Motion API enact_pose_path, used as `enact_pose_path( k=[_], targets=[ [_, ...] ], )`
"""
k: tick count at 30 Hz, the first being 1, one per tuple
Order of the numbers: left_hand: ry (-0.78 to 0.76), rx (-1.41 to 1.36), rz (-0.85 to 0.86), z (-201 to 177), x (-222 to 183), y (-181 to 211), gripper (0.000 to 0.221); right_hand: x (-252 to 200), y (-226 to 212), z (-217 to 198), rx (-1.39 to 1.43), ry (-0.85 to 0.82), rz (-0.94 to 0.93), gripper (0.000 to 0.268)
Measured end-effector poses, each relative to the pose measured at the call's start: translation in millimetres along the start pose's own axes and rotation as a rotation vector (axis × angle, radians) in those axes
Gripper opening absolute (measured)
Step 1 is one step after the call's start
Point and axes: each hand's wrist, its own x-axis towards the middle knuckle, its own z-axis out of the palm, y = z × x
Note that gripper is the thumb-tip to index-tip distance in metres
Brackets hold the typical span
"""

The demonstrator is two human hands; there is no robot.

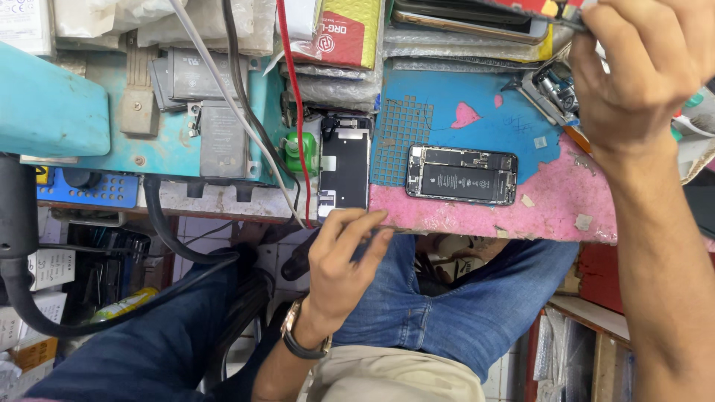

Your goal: The person disassembles a smartphone by removing the back cover and detaching internal components. They use a screwdriver to remove screws from a metal bracket and then separate the bracket from the phone's frame.

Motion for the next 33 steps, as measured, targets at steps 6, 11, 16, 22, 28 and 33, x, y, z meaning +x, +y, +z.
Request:
enact_pose_path(
  k=[6, 11, 16, 22, 28, 33],
  targets=[
    [-0.244, -0.633, -0.288, 5.6, 69.9, -3.9, 0.054, -30.3, -32.3, -31.1, -0.026, 0.126, -0.077, 0.016],
    [-0.459, -0.933, -0.512, 20.3, 110.7, -9.0, 0.059, -47.4, -57.3, -43.8, -0.014, 0.123, -0.123, 0.009],
    [-0.554, -0.866, -0.408, 36.2, 123.0, -17.4, 0.044, -55.6, -69.1, -42.2, 0.019, 0.042, -0.036, 0.017],
    [-0.559, -0.783, -0.344, 46.1, 129.0, -30.2, 0.028, -50.2, -86.0, -45.8, 0.676, 0.077, 0.607, 0.049],
    [-0.557, -0.644, -0.200, 55.4, 127.8, -33.1, 0.026, -75.9, -89.7, -39.6, 1.249, 0.000, 1.197, 0.029],
    [-0.528, -0.551, -0.164, 54.5, 128.9, -33.1, 0.025, -99.2, -80.1, -19.0, 1.194, -0.040, 1.159, 0.018]
  ],
)
